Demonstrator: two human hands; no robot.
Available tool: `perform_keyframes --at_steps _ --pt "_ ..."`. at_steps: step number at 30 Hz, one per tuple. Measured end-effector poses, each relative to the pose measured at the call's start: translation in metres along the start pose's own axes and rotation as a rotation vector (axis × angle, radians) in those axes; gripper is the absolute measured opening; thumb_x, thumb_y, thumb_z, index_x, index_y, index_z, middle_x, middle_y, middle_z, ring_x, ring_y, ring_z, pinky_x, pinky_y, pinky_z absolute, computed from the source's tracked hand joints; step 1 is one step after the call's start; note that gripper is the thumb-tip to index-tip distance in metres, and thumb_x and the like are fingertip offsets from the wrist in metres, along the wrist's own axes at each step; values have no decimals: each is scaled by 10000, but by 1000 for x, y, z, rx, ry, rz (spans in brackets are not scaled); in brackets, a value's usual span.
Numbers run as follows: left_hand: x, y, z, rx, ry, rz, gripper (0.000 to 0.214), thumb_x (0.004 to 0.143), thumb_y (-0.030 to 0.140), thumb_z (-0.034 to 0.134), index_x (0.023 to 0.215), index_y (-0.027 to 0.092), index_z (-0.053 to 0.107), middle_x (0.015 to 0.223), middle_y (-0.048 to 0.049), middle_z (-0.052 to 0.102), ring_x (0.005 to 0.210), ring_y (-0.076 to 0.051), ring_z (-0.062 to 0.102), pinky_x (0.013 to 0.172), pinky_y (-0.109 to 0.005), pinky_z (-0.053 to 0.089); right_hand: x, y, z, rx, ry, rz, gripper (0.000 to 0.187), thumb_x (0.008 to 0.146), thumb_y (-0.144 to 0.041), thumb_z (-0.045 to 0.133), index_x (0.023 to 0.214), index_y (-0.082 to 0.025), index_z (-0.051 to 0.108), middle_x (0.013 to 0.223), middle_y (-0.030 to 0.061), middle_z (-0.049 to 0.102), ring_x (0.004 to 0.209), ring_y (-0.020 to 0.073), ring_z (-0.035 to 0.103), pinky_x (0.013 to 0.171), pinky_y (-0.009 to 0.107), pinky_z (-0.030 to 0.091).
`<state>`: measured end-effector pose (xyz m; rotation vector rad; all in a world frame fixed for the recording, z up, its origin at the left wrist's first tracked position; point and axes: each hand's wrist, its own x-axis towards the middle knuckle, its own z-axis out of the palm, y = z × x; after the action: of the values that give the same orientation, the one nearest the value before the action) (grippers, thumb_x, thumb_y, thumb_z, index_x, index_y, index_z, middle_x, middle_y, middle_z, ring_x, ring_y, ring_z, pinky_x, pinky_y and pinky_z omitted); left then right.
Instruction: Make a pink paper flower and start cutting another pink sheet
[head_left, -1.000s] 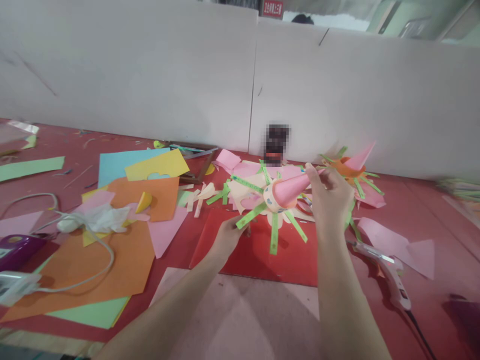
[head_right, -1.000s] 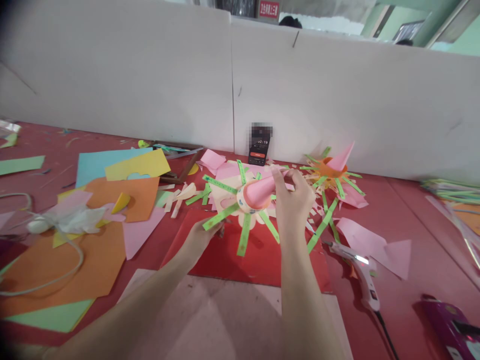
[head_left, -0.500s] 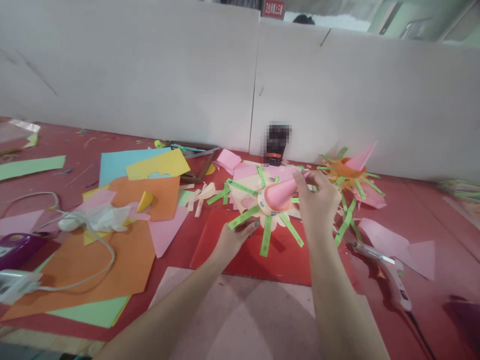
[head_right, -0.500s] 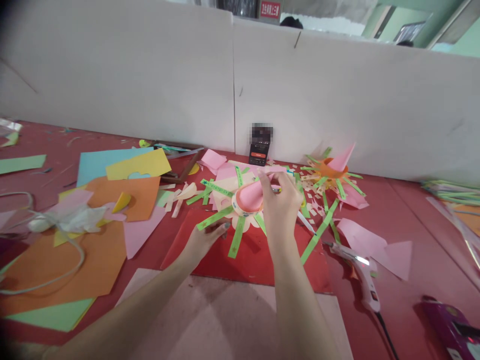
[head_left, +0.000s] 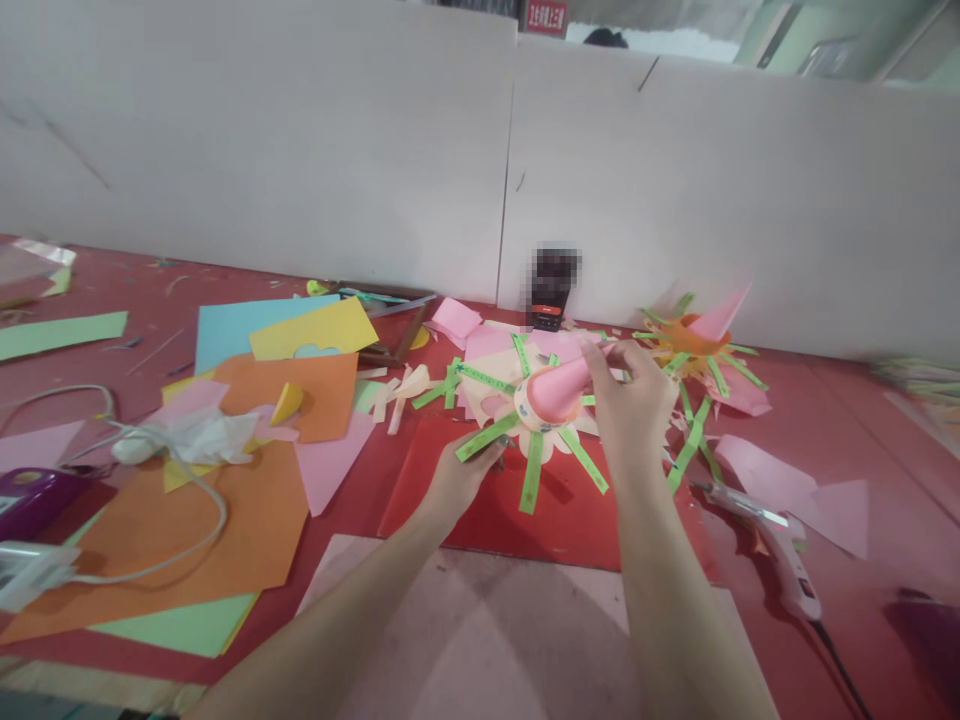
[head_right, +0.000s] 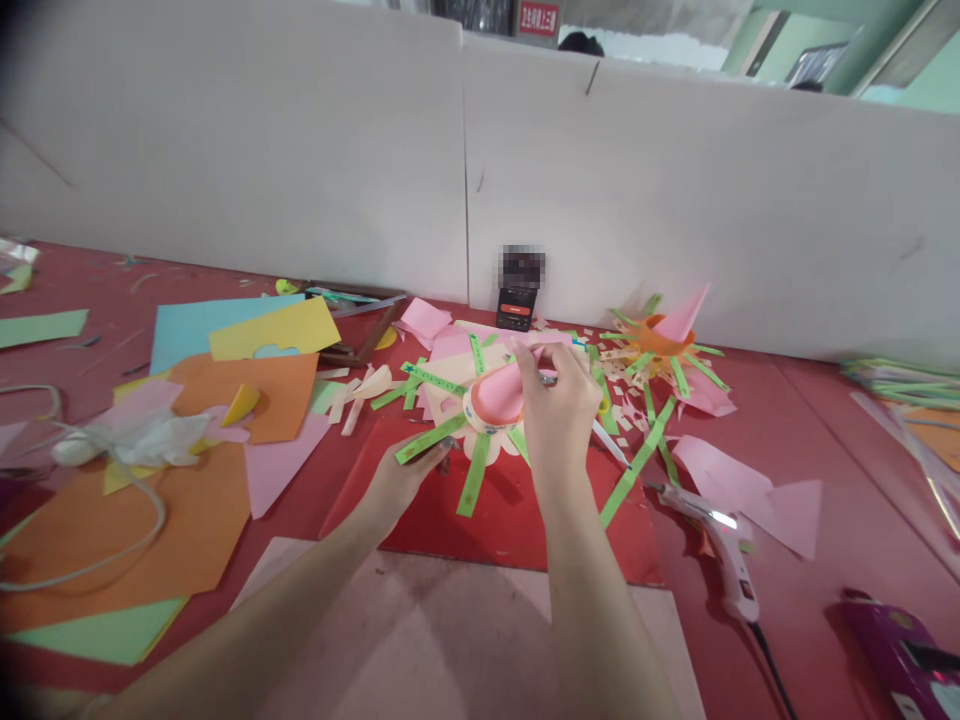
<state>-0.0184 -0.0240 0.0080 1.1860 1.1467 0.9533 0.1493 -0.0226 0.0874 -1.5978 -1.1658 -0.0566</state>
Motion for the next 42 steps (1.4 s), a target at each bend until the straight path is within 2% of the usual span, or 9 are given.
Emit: perform_keyframes --at_steps 6,14,19,27,32,37,42 --pt "-1 1 -2 -47 -24 -16 112 690 249 572 643 151 598 579 13 561 595 -116 522 624 -236 413 2 2 -3 4 7 8 318 780 -466 522 633 -186 553 678 -7 620 618 117 561 663 241 385" --pt "-2 3 -2 29 -44 -3 127 707 252 531 677 151 602 585 10 554 604 -126 522 648 -256 402 9 7 -9 -2 65 62 330 755 -483 538 610 -187 554 615 -17 589 590 127 544 634 252 388" --pt "-1 2 -2 44 -62 4 148 721 268 522 669 152 598 591 10 548 613 -120 518 664 -253 392 11 10 -14 -25 79 56 336 769 -482 521 606 -188 538 577 -25 563 544 121 523 610 249 382" --pt "0 0 -1 1 -125 -12 158 712 294 549 670 150 598 573 7 538 597 -122 514 644 -258 403 16 17 -17 -44 117 63 342 766 -495 513 643 -183 579 615 -7 595 587 136 547 630 265 390" --pt "1 -1 -2 5 -138 18 156 732 279 547 658 153 604 580 9 552 591 -112 525 646 -250 416 18 22 -18 -102 132 12 338 766 -492 509 635 -187 573 631 6 603 625 149 553 637 264 390" --pt "1 -1 -5 -69 -92 76 128 751 248 539 708 156 617 634 9 570 599 -97 545 663 -237 441 17 24 -16 -166 24 -19 283 772 -442 520 640 -196 567 666 9 616 625 146 544 645 266 372" --pt "1 1 -9 -167 -104 126 135 750 274 562 720 158 626 674 0 573 625 -100 546 679 -242 450 13 22 -7 -211 -213 10 235 760 -398 538 643 -201 591 695 3 628 649 141 548 651 263 362"
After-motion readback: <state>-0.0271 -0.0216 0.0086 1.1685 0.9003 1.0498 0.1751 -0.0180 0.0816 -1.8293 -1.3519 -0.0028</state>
